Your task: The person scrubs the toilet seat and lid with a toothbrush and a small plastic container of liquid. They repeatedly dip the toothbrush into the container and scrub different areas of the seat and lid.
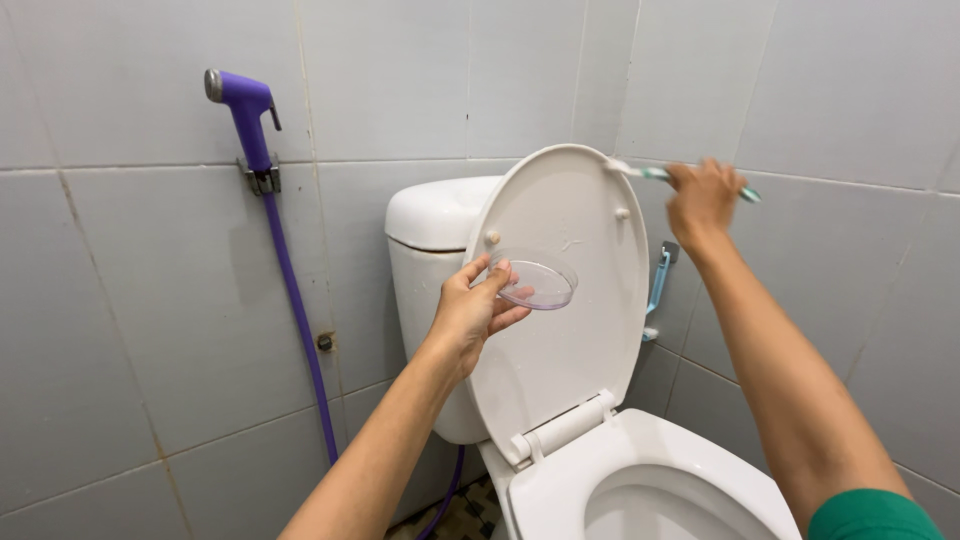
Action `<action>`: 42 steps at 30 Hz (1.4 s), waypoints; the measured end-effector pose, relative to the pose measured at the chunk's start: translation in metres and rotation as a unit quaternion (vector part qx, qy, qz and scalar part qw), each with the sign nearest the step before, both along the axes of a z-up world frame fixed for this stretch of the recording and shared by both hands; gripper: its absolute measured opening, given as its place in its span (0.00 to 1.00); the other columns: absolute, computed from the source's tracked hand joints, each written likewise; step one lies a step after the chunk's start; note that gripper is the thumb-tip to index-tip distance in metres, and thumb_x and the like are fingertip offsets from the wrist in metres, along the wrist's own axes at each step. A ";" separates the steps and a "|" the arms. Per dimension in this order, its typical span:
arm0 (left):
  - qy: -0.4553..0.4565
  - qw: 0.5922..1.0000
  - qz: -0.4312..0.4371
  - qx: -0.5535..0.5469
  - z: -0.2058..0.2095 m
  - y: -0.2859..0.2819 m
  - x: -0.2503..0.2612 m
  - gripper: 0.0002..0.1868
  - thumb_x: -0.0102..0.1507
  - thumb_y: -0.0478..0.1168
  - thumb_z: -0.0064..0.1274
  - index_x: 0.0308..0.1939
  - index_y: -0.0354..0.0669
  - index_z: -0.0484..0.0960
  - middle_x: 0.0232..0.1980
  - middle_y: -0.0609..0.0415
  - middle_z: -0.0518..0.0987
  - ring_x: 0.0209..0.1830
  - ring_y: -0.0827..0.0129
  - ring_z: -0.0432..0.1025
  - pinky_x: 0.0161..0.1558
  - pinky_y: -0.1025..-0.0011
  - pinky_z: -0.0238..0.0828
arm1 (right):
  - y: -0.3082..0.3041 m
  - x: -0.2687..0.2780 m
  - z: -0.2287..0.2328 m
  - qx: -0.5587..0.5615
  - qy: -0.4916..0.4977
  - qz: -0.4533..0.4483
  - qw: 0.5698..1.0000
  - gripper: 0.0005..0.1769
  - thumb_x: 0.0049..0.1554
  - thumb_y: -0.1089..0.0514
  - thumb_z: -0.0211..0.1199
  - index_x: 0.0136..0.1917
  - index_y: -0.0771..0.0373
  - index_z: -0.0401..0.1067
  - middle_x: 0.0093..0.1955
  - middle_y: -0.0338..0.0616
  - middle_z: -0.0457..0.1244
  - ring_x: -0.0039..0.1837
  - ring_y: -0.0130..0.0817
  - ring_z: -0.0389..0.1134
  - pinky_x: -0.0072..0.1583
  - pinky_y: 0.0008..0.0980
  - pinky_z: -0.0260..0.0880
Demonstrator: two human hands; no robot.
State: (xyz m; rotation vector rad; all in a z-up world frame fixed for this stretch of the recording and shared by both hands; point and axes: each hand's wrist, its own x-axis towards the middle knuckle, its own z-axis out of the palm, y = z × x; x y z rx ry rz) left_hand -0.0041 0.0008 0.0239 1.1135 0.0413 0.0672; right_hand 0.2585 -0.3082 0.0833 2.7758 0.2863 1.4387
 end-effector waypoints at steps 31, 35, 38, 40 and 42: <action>-0.055 0.996 0.065 -0.031 0.046 0.043 -0.036 0.37 0.68 0.43 0.45 0.77 0.36 0.48 0.58 0.41 0.76 0.52 0.59 0.81 0.52 0.67 0.84 | 0.072 -0.053 0.059 -0.052 0.016 -0.063 0.997 0.20 0.55 0.68 0.58 0.50 0.46 0.83 0.51 0.50 0.63 0.60 0.49 0.60 0.63 0.58 0.49; -0.035 0.996 0.071 -0.035 0.036 0.052 -0.042 0.37 0.68 0.43 0.45 0.77 0.35 0.48 0.60 0.43 0.76 0.53 0.60 0.80 0.51 0.68 0.84 | 0.046 -0.048 0.037 0.037 0.068 0.010 0.997 0.18 0.61 0.66 0.56 0.56 0.49 0.80 0.51 0.49 0.64 0.60 0.50 0.61 0.65 0.58 0.50; -0.023 0.997 0.068 -0.026 0.031 0.048 -0.042 0.37 0.68 0.44 0.45 0.77 0.36 0.49 0.59 0.43 0.76 0.52 0.60 0.80 0.51 0.68 0.84 | 0.021 -0.044 0.019 0.033 0.111 -0.008 0.993 0.17 0.59 0.63 0.59 0.57 0.45 0.81 0.52 0.51 0.65 0.62 0.50 0.61 0.68 0.63 0.47; -0.021 0.997 0.065 -0.019 0.031 0.045 -0.043 0.37 0.68 0.44 0.45 0.77 0.36 0.49 0.59 0.43 0.76 0.52 0.60 0.80 0.52 0.67 0.84 | 0.015 -0.039 0.012 0.040 0.102 -0.053 0.993 0.19 0.57 0.65 0.59 0.56 0.46 0.81 0.53 0.50 0.65 0.63 0.50 0.61 0.67 0.66 0.46; -0.021 0.998 0.064 -0.017 0.032 0.044 -0.045 0.37 0.68 0.44 0.45 0.77 0.37 0.48 0.60 0.43 0.76 0.52 0.60 0.80 0.52 0.67 0.84 | 0.022 -0.034 0.010 0.029 0.086 -0.101 0.991 0.18 0.56 0.65 0.60 0.53 0.46 0.82 0.54 0.51 0.65 0.64 0.51 0.60 0.66 0.67 0.45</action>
